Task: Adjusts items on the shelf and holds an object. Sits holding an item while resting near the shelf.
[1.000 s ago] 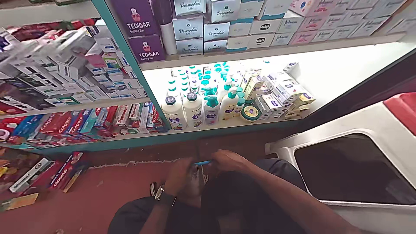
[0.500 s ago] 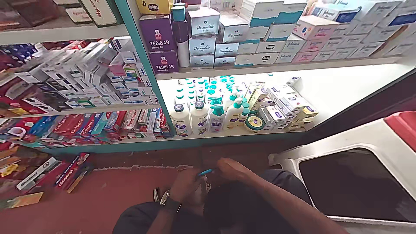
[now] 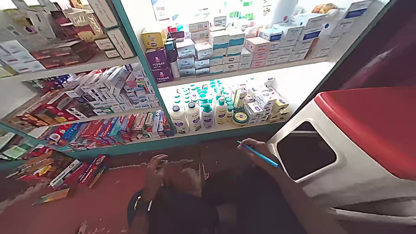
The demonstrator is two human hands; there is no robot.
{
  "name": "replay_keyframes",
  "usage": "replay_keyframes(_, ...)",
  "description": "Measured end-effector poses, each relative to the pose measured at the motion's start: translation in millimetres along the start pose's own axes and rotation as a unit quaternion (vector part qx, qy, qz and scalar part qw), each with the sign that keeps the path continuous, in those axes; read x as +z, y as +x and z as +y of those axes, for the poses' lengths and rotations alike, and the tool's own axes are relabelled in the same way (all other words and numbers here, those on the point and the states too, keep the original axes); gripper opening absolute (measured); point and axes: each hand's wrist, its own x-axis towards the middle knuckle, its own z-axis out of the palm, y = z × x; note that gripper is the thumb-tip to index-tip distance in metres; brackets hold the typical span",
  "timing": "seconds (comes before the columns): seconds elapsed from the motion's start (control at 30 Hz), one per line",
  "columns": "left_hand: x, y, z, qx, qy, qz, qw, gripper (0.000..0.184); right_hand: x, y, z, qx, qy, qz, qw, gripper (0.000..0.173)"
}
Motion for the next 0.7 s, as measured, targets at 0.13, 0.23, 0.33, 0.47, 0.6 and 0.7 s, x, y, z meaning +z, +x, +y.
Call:
replay_keyframes(0.13, -48, -37, 3, -0.066, -0.008, 0.061, 0.996, 0.034, -38, -23, 2, 0.020, -0.002, 0.065, 0.998, 0.033)
replay_keyframes(0.23, -85, -75, 6, -0.120, -0.026, 0.158, 0.980, 0.037, -59, -36, 2, 0.026, 0.046, 0.109, 0.993, 0.041)
replay_keyframes(0.33, -117, -109, 18, -0.203, -0.064, 0.236, 0.948, 0.037, -79, -49, -6, 0.057, 0.103, 0.134, 0.984, 0.044)
replay_keyframes(0.47, -133, -150, 17, -0.279, -0.095, 0.336, 0.894, 0.033, -87, -66, -7, 0.121, 0.147, 0.138, 0.972, 0.042)
replay_keyframes(0.6, -138, -198, -32, -0.294, -0.072, 0.336, 0.892, 0.036, -78, -81, -8, 0.204, 0.176, 0.149, 0.951, 0.042)
replay_keyframes(0.7, -122, -234, -53, -0.247, -0.052, 0.337, 0.907, 0.040, -66, -105, 1, 0.190, 0.121, 0.120, 0.967, 0.041)
